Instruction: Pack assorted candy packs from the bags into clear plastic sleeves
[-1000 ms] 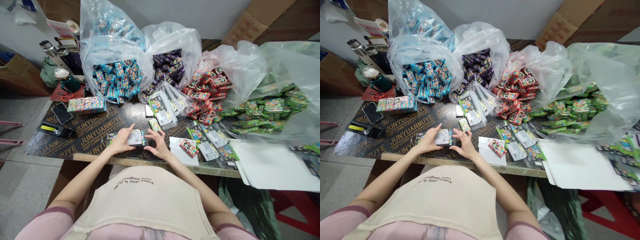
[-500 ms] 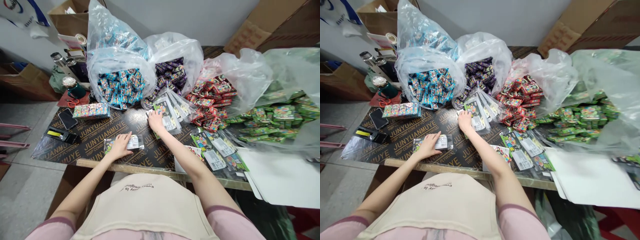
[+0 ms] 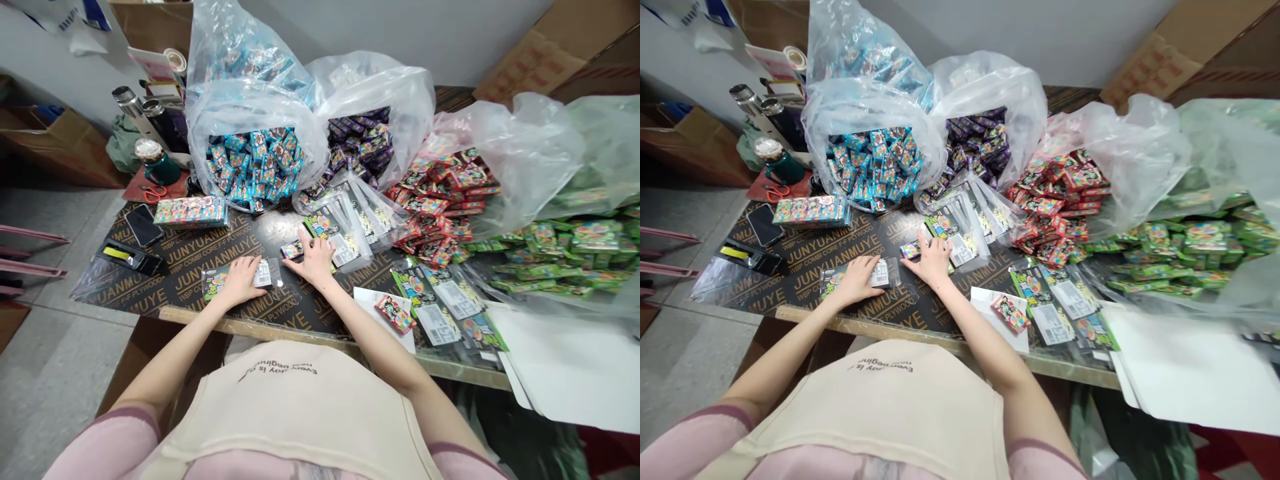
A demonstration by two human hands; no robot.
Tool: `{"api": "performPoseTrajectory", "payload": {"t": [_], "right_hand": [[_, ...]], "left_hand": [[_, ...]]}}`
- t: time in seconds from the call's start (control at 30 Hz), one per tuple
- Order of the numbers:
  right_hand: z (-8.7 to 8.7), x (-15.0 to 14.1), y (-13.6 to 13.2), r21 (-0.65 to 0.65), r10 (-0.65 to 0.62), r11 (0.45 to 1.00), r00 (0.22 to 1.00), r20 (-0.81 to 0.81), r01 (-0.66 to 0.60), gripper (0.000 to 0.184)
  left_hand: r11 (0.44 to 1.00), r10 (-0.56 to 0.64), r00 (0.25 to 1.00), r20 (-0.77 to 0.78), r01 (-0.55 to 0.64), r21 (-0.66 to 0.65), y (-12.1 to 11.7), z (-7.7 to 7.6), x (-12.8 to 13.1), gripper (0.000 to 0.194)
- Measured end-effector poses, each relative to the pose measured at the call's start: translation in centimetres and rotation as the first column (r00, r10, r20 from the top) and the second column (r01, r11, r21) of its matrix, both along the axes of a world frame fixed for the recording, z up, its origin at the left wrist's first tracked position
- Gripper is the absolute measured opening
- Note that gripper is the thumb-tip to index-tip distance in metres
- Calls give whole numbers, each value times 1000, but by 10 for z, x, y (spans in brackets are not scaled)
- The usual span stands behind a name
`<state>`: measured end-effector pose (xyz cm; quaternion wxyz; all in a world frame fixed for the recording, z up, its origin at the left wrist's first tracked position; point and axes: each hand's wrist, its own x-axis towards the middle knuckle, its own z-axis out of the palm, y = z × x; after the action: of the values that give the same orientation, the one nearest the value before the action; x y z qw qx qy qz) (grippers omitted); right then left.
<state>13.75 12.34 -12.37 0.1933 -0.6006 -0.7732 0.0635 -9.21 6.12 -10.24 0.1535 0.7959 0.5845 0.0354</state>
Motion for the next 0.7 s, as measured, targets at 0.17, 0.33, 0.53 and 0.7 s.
{"api": "performPoseTrajectory", "payload": {"t": [0.17,0.33,0.53,0.7], "right_hand": [[10,-8,-10,-32,116,992,990,-86,-119,81],[29,2,-38,-84,407,904,905,-121,-418,79],[33,21,-46,-131,596,748,745,-298,-651,76],[30,34,-61,-90,395,886,842,-369,-455,92]], "left_hand": [[999,42,999,-21,-42,4,0,6,-1,85],[999,0,998,65,-3,38,-2,9,2,86],[978,-207,960,190,207,19,-2,10,16,83],[978,-201,963,179,187,95,2,5,28,79]]}}
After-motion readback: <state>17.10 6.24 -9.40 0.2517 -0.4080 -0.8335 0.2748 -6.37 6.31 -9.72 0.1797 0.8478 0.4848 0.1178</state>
